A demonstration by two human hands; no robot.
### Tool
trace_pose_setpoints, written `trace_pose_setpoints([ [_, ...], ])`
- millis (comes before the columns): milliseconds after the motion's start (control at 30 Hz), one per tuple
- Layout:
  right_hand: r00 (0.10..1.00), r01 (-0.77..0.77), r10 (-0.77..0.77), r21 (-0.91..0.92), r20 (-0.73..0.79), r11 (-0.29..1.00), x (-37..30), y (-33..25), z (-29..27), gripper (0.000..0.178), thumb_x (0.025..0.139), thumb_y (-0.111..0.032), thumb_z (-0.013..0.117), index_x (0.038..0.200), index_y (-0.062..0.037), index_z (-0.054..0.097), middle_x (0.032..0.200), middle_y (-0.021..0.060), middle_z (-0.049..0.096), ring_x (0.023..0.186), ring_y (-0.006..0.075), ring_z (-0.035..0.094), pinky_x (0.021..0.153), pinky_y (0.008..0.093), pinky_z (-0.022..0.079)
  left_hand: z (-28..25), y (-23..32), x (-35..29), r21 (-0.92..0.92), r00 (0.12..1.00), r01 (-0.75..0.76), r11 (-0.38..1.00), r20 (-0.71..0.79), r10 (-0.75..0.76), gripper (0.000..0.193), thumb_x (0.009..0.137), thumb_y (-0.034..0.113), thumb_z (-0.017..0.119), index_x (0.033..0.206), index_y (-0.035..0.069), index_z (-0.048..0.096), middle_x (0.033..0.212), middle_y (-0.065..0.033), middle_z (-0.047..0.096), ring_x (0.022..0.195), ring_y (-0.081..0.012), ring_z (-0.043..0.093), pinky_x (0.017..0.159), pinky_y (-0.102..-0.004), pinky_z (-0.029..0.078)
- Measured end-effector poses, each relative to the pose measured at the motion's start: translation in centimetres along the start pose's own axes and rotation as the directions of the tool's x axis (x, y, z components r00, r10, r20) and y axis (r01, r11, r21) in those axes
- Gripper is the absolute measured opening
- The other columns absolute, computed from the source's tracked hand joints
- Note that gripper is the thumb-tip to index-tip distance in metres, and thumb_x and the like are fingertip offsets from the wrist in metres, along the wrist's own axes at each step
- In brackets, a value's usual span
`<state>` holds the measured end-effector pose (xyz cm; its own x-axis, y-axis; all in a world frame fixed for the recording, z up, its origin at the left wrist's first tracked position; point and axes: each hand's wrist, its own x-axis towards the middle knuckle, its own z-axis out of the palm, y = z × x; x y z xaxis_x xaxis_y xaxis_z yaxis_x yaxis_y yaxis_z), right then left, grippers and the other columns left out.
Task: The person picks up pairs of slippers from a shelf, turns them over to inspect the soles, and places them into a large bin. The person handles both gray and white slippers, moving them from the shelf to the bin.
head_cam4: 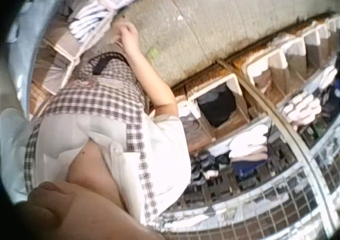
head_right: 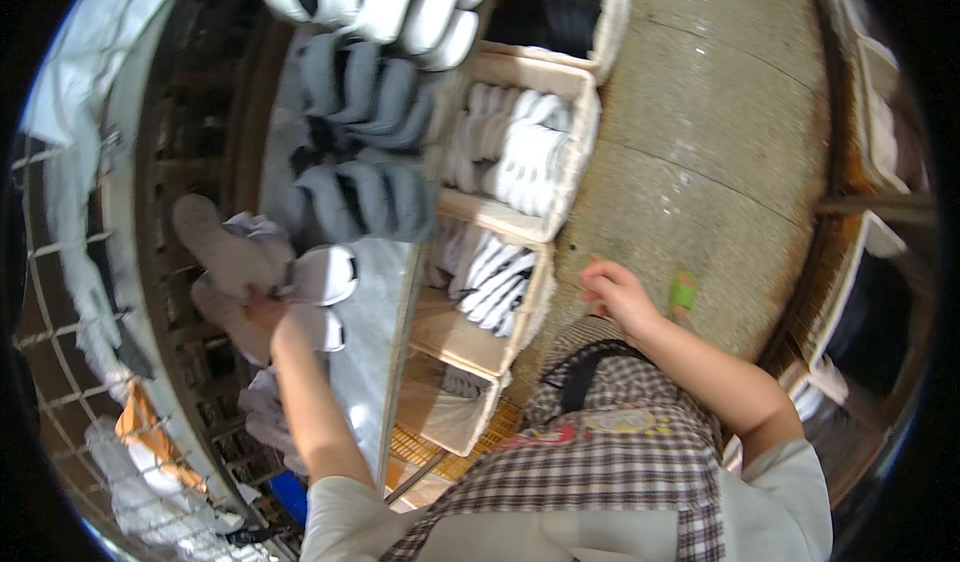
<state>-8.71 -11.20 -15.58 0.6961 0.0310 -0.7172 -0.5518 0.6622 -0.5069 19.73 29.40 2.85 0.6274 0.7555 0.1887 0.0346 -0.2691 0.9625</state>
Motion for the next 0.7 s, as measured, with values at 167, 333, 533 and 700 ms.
trace_pose_setpoints([
  [167, 0.997, -0.074, 0.075, -0.064, 0.007, 0.995, -1.0, 1.4, -0.5, 0.008, 0.089, -0.020, 0.056, 0.094, -0.0150, 0.058, 0.090, -0.0046, 0.056, 0.078, 0.0079, 0.054, 0.063, 0.0246, 0.042, -0.4, -6.7, -7.1, -0.354, 0.968, 0.127, 0.927, -0.161, -0.194, 0.053, 0.089, 0.007, 0.052, 0.133, -0.003, 0.023, 0.128, -0.0226, 0.042, 0.111, -0.0304, 0.049, 0.098, -0.0463, 0.039],
  [333, 0.989, -0.141, 0.144, -0.127, 0.019, 0.982, -0.8, 2.0, 0.3, 0.007, 0.089, -0.018, 0.054, 0.094, -0.0141, 0.057, 0.092, -0.0039, 0.057, 0.077, 0.0083, 0.055, 0.064, 0.0244, 0.042, -0.1, -8.4, -8.1, 0.095, 0.979, -0.022, 0.995, -0.198, 0.040, 0.056, 0.086, 0.011, 0.060, 0.129, -0.010, 0.030, 0.128, -0.0267, 0.040, 0.111, -0.0326, 0.049, 0.097, -0.0401, 0.040],
  [533, 0.988, -0.115, 0.130, -0.172, 0.080, 0.978, 0.5, 1.6, 1.7, 0.007, 0.088, -0.014, 0.053, 0.093, -0.0128, 0.057, 0.090, -0.0035, 0.057, 0.076, 0.0076, 0.056, 0.062, 0.0240, 0.043, -8.5, -4.7, -3.2, -0.025, 0.891, -0.422, 0.906, -0.192, 0.410, 0.048, 0.079, 0.011, 0.070, 0.111, -0.016, 0.047, 0.106, -0.0237, 0.058, 0.093, -0.0280, 0.059, 0.079, -0.0370, 0.050],
  [700, 0.989, -0.137, 0.147, -0.210, 0.031, 0.968, 1.8, 2.1, 3.9, 0.007, 0.086, -0.012, 0.052, 0.091, -0.0126, 0.057, 0.085, -0.0033, 0.058, 0.073, 0.0071, 0.056, 0.061, 0.0233, 0.043, -15.8, -3.3, 4.9, -0.256, 0.948, 0.309, 0.916, 0.160, -0.275, 0.067, 0.080, 0.045, 0.069, 0.126, 0.004, 0.045, 0.121, -0.0083, 0.053, 0.109, -0.0241, 0.050, 0.090, -0.0435, 0.040],
])
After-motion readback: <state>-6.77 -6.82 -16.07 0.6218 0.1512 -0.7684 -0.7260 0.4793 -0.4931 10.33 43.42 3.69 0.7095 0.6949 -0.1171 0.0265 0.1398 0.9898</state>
